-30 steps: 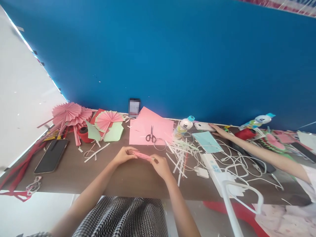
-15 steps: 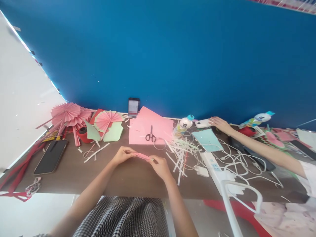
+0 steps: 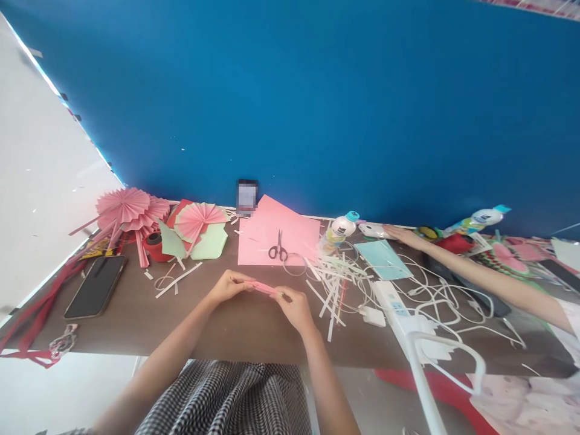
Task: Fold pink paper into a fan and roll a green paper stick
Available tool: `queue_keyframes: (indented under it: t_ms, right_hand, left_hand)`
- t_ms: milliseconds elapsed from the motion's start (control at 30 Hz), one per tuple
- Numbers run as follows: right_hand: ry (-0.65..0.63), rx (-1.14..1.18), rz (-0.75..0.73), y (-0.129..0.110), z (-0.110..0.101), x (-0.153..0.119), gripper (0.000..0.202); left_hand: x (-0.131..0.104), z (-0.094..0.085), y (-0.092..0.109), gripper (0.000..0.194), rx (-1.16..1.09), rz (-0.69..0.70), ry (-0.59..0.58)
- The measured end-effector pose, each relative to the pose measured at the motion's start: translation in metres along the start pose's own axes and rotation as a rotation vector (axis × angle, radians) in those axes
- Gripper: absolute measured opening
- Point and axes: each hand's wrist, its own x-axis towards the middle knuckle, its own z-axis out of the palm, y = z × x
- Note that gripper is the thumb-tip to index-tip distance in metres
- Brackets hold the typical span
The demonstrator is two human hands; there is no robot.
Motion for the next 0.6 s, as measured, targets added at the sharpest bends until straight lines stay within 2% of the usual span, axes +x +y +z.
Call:
queue_keyframes:
  t_ms: [133, 200, 300, 367, 500, 600]
  right_hand:
    - [0.239, -0.081, -0.116, -0.003, 0.019, 0.000, 0.016]
    - [0.301, -0.129, -0.159, -0.007, 0.032, -0.001, 0.015]
    - [0.263, -0.214, -0.176, -0.014, 0.049, -0.005, 0.016]
    - [0.206, -0.250, -0.188, -0.019, 0.054, -0.007, 0.016]
    - [0.169, -0.168, -0.213, -0.023, 0.048, -0.005, 0.018]
    - [0.230, -0.013, -0.114, -0.022, 0.038, 0.006, 0.019]
  left_hand:
    - [0.004, 0.008, -0.001, 0.043, -0.265, 0.001, 0.084]
    - [0.007, 0.015, -0.003, 0.044, -0.436, -0.021, 0.061]
    - [0.009, 0.021, -0.008, 0.040, -0.576, -0.116, -0.002]
    - [0.009, 0.023, -0.008, 0.040, -0.602, -0.153, 0.008]
    - [0.009, 0.024, -0.002, 0.042, -0.594, -0.112, 0.088]
    - [0.008, 0.026, 0.004, 0.044, -0.509, -0.140, 0.083]
